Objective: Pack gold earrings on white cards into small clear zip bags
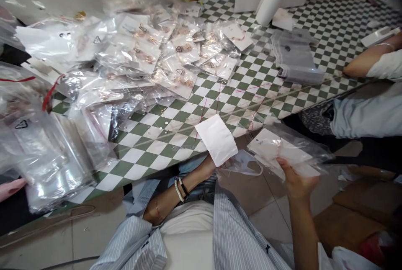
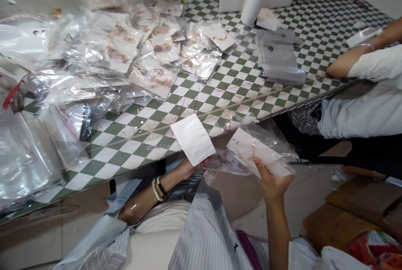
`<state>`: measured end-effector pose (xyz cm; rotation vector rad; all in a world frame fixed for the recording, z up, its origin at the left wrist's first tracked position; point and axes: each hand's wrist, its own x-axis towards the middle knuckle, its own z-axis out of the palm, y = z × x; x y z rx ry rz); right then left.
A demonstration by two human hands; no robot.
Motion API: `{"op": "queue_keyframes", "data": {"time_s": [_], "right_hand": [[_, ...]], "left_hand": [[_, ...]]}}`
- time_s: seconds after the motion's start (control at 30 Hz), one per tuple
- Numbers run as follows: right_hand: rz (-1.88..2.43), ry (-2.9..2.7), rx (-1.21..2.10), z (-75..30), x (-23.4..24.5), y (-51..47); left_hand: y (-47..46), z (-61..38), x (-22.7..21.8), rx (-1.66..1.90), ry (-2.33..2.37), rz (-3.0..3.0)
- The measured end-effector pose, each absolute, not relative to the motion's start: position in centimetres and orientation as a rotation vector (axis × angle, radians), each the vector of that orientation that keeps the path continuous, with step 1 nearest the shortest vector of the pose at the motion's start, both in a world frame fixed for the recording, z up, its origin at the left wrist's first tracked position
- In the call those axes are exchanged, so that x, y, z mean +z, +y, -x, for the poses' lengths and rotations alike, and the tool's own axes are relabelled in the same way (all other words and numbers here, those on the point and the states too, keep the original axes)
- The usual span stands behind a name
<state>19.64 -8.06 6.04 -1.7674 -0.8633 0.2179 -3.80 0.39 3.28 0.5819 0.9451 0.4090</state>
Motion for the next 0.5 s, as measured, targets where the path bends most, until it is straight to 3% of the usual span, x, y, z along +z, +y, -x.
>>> {"op": "queue_keyframes", "data": {"time_s": [0.17, 0.5], "right_hand": [[1.667, -1.252, 0.342, -19.5, 5.1, -8.7], [1.781, -1.227, 0.479, -20.6, -2.5, -9.0]], "left_hand": [[0.4, 4.2, 3.4, 0.461, 0.953, -0.587], [0.1, 4.4, 3.4, 0.487, 0.909, -0.61]]}}
